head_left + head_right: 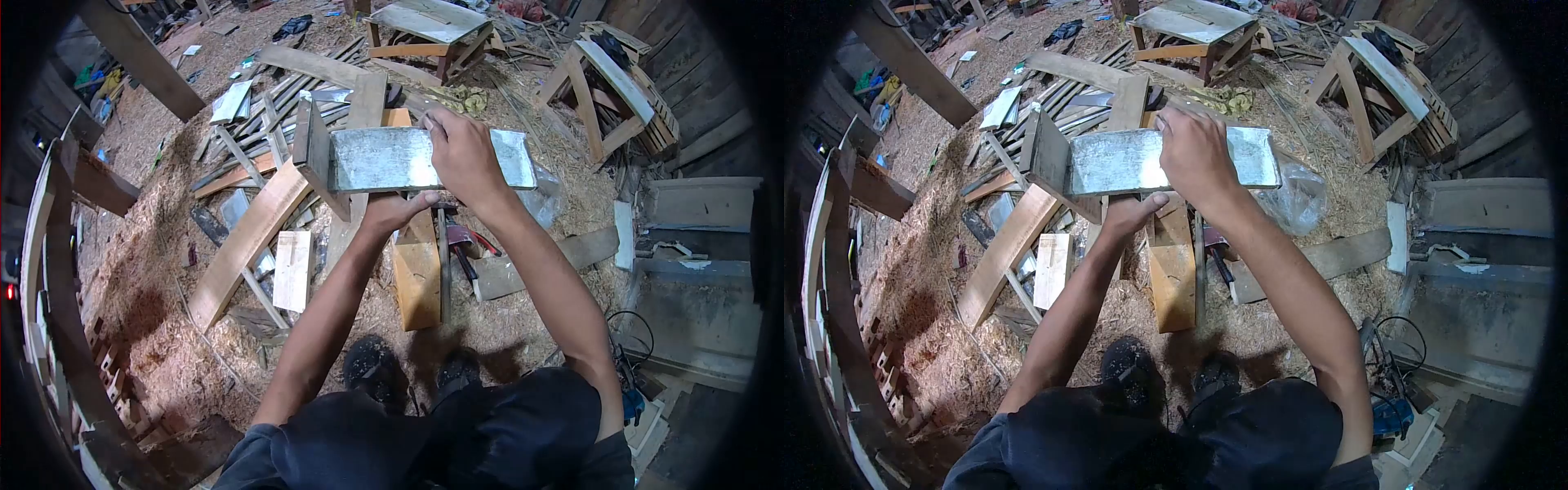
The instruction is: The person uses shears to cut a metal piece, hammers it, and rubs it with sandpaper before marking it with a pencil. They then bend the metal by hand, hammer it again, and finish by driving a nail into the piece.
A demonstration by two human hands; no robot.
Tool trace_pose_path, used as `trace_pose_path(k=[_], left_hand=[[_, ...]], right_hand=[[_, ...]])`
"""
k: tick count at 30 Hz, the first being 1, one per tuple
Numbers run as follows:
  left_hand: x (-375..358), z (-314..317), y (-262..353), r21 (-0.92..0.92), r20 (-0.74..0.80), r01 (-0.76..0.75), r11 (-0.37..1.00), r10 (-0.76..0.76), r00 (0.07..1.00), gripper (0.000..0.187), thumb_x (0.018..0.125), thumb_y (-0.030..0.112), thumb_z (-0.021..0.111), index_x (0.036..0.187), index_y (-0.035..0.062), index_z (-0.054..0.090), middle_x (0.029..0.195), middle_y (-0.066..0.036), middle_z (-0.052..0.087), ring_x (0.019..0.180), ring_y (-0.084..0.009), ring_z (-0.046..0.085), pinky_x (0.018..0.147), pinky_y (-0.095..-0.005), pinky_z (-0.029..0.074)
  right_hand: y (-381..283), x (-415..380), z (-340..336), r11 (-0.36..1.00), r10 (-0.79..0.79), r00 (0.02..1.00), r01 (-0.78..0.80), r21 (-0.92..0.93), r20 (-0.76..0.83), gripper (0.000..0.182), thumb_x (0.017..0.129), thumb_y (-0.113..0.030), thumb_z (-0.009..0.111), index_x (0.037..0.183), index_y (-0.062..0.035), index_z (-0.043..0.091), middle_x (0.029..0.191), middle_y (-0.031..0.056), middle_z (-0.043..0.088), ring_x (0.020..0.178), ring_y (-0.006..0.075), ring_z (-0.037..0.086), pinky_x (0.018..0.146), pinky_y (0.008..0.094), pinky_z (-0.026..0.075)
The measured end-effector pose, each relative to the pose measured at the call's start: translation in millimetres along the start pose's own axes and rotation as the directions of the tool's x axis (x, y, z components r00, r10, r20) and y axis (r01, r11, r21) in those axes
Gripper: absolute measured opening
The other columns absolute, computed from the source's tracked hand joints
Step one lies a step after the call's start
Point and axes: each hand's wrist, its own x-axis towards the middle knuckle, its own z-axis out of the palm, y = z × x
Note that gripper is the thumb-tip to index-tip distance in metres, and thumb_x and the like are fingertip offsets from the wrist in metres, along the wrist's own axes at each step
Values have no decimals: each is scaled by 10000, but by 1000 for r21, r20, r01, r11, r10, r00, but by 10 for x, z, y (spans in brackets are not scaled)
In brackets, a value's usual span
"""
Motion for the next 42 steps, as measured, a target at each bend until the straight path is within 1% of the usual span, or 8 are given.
trace_pose_path(k=[9, 15, 21, 24, 29, 32, 35, 42], left_hand=[[17, -2, 89, -128, 25, 180, 975, -178, 984, 726, 756, 202, 864, 1368, 18, 519, 1317, -111, 582, 1223, -218, 535, 1050, -360, 440], [103, -52, -121, -345, 47, -56, 937, 77, 996, 623, 823, 260, 788, 1328, -19, 553, 1307, -127, 588, 1226, -233, 537, 1078, -371, 398], [65, -91, 31, -274, 122, 82, 958, -50, 991, 540, 873, 238, 730, 1311, -33, 570, 1279, -117, 614, 1210, -227, 559, 1079, -372, 398], [68, -88, 202, -286, 144, 152, 946, -114, 983, 625, 809, 115, 771, 1366, 15, 505, 1279, -96, 598, 1188, -213, 571, 1051, -351, 439], [102, -72, 155, -384, 109, 35, 923, 7, 994, 815, 748, 37, 792, 1447, 64, 373, 1326, -101, 545, 1223, -229, 554, 1074, -373, 440], [94, -75, 220, -409, 132, 44, 911, 12, 991, 858, 731, 39, 802, 1455, 73, 343, 1334, -105, 532, 1241, -239, 542, 1088, -386, 429], [86, -41, 239, -389, 151, 71, 918, -12, 988, 857, 726, 63, 818, 1447, 66, 354, 1322, -105, 542, 1237, -235, 542, 1078, -380, 432], [98, -31, 263, -276, 144, 15, 961, 26, 989, 827, 736, 119, 826, 1431, 50, 384, 1299, -102, 566, 1219, -223, 550, 1051, -368, 446]], right_hand=[[-30, -17, 9, 999, 21, 1000, -21, -32, -2, 184, 960, -108, 539, 976, 48, 637, 905, 279, 656, 904, 474, 623, 778, 514, 482], [-18, -12, 3, 999, 19, 1000, -19, -42, -5, 183, 954, -102, 541, 970, 45, 648, 899, 274, 660, 874, 470, 625, 773, 503, 486], [-10, -48, 25, 1000, 15, 999, -15, 16, -33, 188, 942, -100, 563, 968, 58, 663, 876, 251, 664, 873, 439, 643, 780, 468, 496], [38, -61, 27, 998, -30, 995, 34, 45, -95, 190, 943, -98, 582, 985, 66, 668, 895, 215, 672, 860, 402, 663, 780, 440, 503], [-59, -140, -176, 969, -166, 964, 199, 148, -206, 167, 910, -71, 643, 994, 70, 672, 852, 141, 681, 744, 321, 659, 730, 403, 518], [-246, -213, -423, 887, 211, 961, -264, 378, 177, 169, 910, -67, 654, 1015, 63, 681, 863, 117, 689, 702, 207, 660, 674, 330, 518], [-152, -229, -427, 798, 178, 942, -308, 518, 286, 165, 922, -45, 674, 1055, 48, 703, 917, 47, 682, 735, 103, 632, 663, 280, 520], [-67, -223, -543, 961, -221, 923, 151, 233, 315, 156, 930, -87, 641, 1034, 8, 710, 977, 140, 734, 852, 167, 698, 743, 323, 547]])
